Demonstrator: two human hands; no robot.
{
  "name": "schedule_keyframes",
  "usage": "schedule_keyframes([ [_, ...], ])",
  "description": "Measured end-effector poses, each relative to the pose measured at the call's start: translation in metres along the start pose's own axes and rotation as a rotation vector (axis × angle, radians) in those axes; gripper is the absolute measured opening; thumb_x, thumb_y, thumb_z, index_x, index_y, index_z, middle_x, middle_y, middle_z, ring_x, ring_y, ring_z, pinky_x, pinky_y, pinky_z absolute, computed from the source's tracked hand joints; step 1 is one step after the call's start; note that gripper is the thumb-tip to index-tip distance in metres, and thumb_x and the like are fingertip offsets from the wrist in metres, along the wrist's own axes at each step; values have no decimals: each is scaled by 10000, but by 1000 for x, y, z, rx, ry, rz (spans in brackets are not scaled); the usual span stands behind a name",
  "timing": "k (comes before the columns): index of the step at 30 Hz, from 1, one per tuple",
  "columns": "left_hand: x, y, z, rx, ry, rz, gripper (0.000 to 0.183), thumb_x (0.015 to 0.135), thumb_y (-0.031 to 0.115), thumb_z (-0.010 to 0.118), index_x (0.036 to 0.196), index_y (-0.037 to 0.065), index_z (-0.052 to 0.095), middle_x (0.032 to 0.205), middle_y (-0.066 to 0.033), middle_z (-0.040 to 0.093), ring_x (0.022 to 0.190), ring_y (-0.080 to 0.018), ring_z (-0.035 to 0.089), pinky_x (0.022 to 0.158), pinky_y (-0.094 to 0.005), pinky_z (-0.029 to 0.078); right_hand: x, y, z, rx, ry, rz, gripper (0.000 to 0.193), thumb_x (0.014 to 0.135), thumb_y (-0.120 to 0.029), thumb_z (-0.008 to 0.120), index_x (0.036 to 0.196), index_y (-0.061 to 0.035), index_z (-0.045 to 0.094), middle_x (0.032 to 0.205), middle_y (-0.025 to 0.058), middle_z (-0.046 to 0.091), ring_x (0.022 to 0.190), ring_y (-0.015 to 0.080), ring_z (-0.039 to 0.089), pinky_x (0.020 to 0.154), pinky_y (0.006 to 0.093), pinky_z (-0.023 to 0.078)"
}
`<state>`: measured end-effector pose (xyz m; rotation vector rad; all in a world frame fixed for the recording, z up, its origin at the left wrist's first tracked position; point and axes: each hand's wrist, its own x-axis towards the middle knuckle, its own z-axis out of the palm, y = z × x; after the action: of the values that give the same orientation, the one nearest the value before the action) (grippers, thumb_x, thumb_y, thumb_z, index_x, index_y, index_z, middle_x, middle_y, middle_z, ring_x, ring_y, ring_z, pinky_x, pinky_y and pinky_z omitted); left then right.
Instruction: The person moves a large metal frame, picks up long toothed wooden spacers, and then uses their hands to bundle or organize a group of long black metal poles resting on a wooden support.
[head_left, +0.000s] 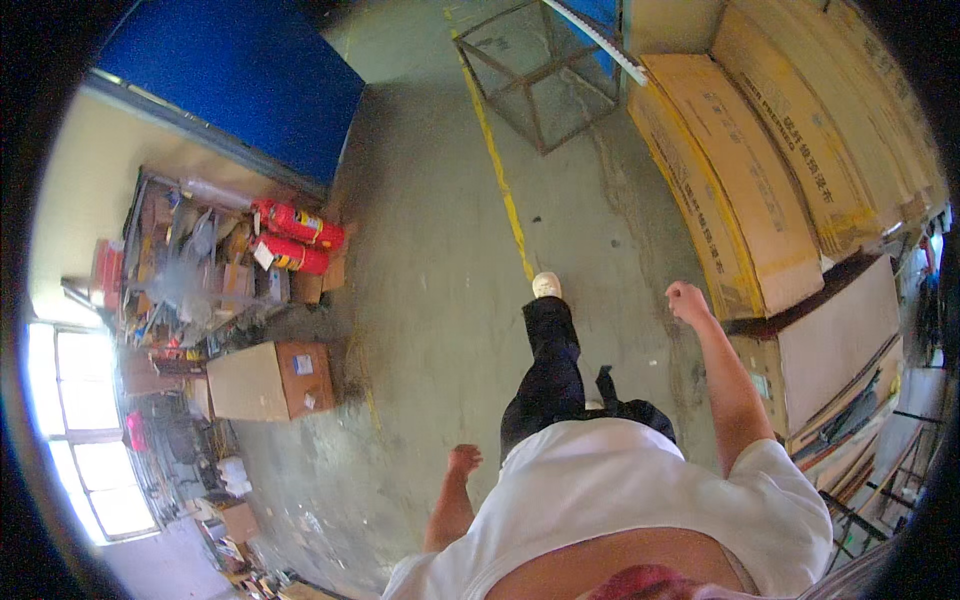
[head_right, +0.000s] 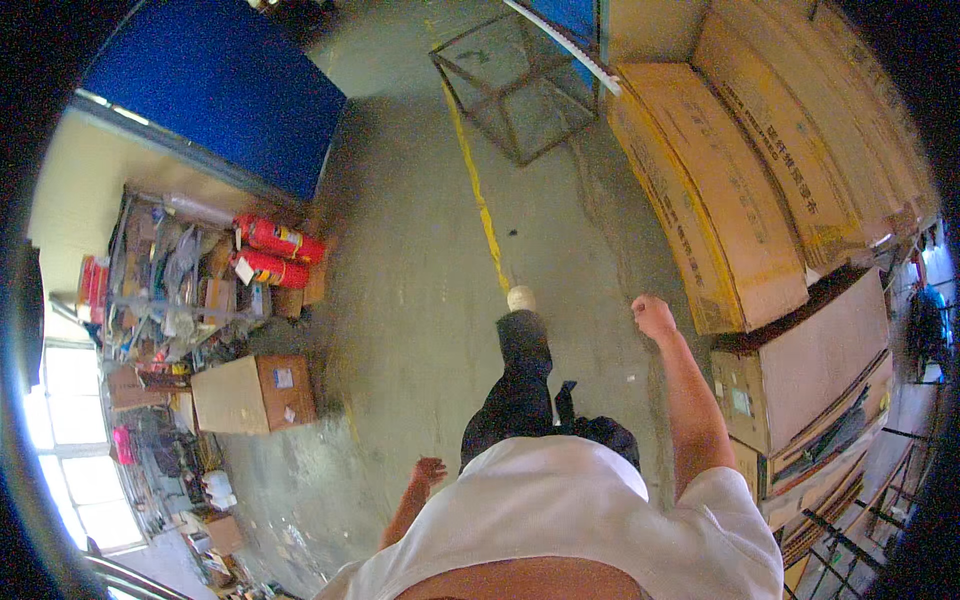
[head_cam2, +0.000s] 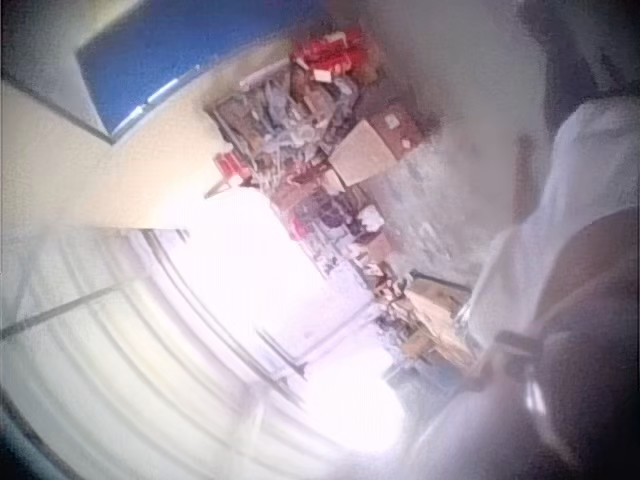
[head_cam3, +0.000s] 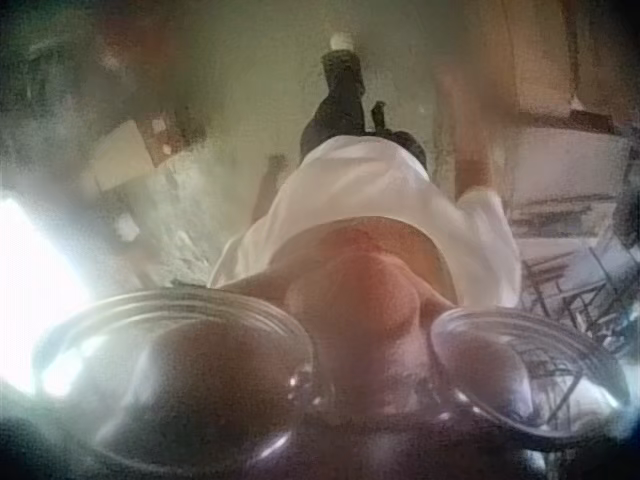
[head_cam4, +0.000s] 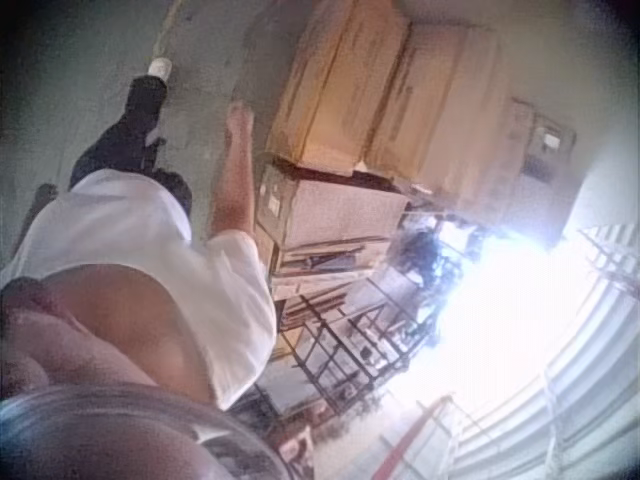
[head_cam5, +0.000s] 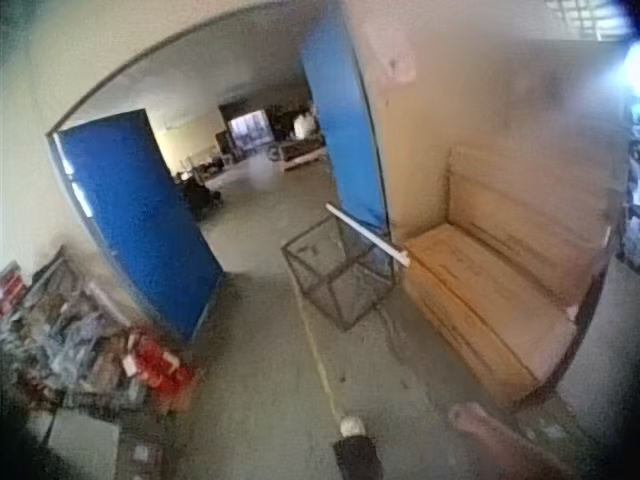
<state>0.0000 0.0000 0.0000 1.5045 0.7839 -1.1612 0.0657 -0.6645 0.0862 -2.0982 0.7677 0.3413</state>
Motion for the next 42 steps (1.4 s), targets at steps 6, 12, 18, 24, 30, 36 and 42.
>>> schedule_keyframes([
  [6, 140, 162, 24, 1928, -44, 364, 204, 705, 251, 493, 692, 90, 618, 757, -97, 616, 734, -269, 591, 618, -362, 468, 136, -50, -51, -516, -277, -181, 205, 732, -144, 438, 839, -30, 569, 759, 175, 583, 731, 322, 576, 637, 407, 456],
  [12, 168, 508, 124, 251, 3, 673, 115, 756, 158, 519, 782, 59, 572, 703, -29, 584, 623, -113, 552, 573, -258, 440, 268, -75, -140, -376, 17, -52, 305, 782, -258, 459, 941, -6, 520, 871, 215, 561, 793, 368, 557, 675, 438, 449],
  [18, 146, 772, 240, 231, 221, 718, 86, 785, 89, 497, 836, 60, 559, 758, -28, 588, 680, -115, 548, 609, -262, 442, 471, -126, -264, -469, 334, 11, 441, 765, -350, 508, 1017, 12, 492, 975, 227, 544, 917, 375, 518, 787, 428, 414],
  [24, 206, 770, 297, 60, 218, 456, 84, 768, 55, 509, 837, 63, 556, 771, -18, 573, 654, -89, 512, 569, -231, 410, 721, -184, -338, -328, 306, -113, 451, 773, -337, 514, 1080, -8, 477, 1042, 226, 525, 961, 354, 512, 817, 421, 406],
  [30, 227, 787, 456, 16, -130, 211, 197, 809, 123, 494, 987, 40, 517, 867, -56, 576, 752, -132, 565, 665, -251, 445, 928, -191, -353, -449, 306, -127, 483, 788, -312, 507, 1178, -42, 411, 1148, 221, 464, 1030, 346, 478, 860, 401, 384],
  [36, 290, 891, 555, -93, -229, 142, 252, 843, 211, 510, 1029, 41, 506, 904, -64, 574, 798, -134, 560, 701, -247, 443, 1003, -216, -322, -199, 520, -195, 727, 703, -273, 652, 1281, -58, 266, 1200, 178, 432, 1062, 301, 458, 881, 380, 375],
  [42, 380, 990, 643, 178, -137, 650, 458, 733, 228, 647, 1090, 25, 444, 1041, -112, 499, 872, -218, 527, 733, -289, 438, 990, -252, -311, 215, 161, -154, 873, 649, -189, 699, 1329, -78, 164, 1238, 177, 388, 1100, 258, 411, 928, 325, 325],
])
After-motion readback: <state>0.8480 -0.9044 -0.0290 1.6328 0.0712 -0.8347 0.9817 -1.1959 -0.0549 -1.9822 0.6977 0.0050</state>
